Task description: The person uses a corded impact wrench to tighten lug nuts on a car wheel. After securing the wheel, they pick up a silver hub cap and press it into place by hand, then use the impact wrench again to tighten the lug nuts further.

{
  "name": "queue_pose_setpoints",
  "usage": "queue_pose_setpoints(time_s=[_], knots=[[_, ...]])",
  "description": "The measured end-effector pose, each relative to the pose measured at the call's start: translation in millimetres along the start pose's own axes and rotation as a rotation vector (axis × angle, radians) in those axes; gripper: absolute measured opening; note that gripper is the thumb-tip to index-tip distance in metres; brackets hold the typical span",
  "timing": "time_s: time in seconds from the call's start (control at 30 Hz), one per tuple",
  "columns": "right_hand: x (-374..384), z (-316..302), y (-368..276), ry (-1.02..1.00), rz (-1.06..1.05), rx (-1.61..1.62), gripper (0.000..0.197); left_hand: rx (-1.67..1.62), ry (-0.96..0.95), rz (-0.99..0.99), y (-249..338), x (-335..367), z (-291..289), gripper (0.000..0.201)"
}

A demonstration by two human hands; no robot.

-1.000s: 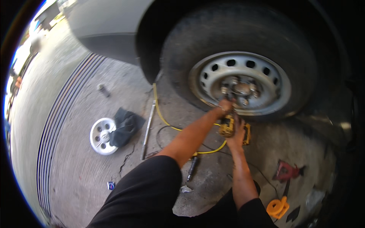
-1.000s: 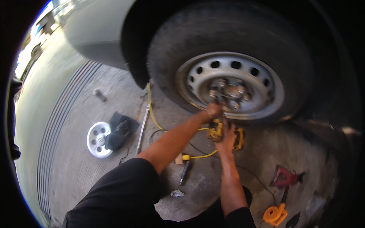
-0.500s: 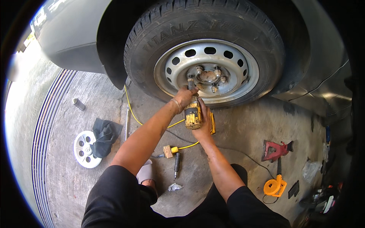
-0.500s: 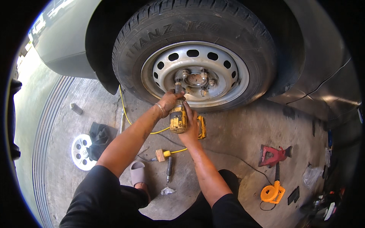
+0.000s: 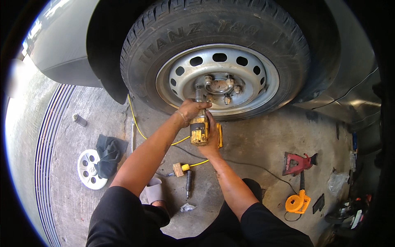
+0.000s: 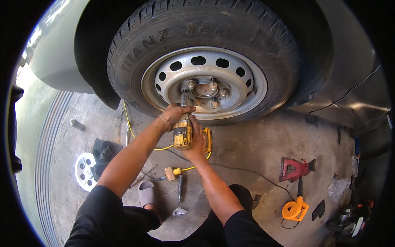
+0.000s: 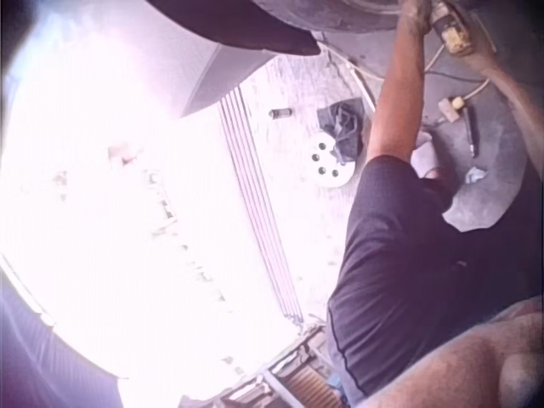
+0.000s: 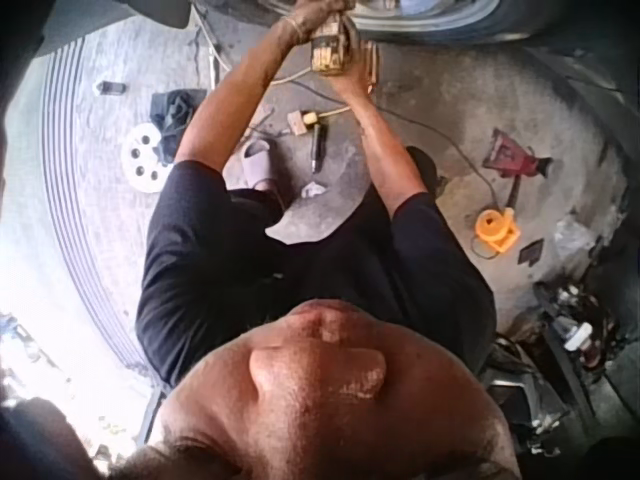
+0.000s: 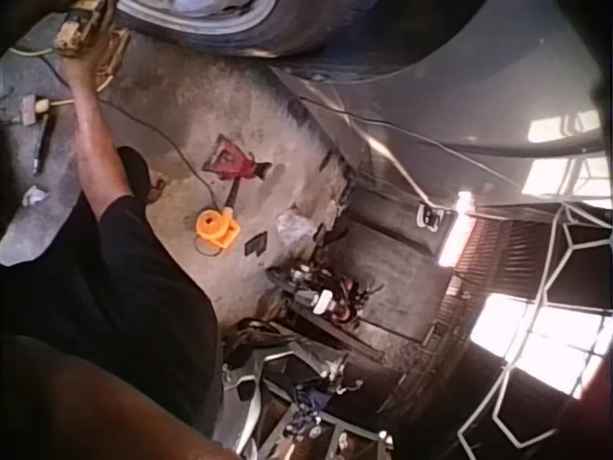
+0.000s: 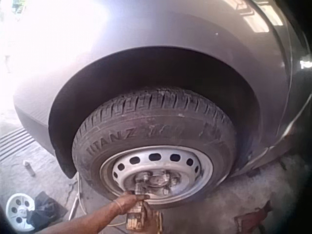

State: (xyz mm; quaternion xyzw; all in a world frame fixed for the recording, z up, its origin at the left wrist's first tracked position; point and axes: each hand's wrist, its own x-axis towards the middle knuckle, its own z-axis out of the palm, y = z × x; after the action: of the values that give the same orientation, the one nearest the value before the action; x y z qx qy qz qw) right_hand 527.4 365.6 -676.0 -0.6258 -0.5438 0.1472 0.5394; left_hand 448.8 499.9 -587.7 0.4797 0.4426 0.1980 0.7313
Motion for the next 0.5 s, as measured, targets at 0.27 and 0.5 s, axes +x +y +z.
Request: queue_pose_setpoints(time_s=[0.27,0.5], knots=[[13.2,-2.6,-14.0,-0.011,0.057,-0.111,0.095,-0.155,-0.061,-0.063,-1.5,14.0,-5.2,0.033],[16.9,-7.6,-14.6,-0.065,0.092,-0.153,0.098,-0.178,-0.078,-0.082,2.7,15.6,-3.7,0.039]])
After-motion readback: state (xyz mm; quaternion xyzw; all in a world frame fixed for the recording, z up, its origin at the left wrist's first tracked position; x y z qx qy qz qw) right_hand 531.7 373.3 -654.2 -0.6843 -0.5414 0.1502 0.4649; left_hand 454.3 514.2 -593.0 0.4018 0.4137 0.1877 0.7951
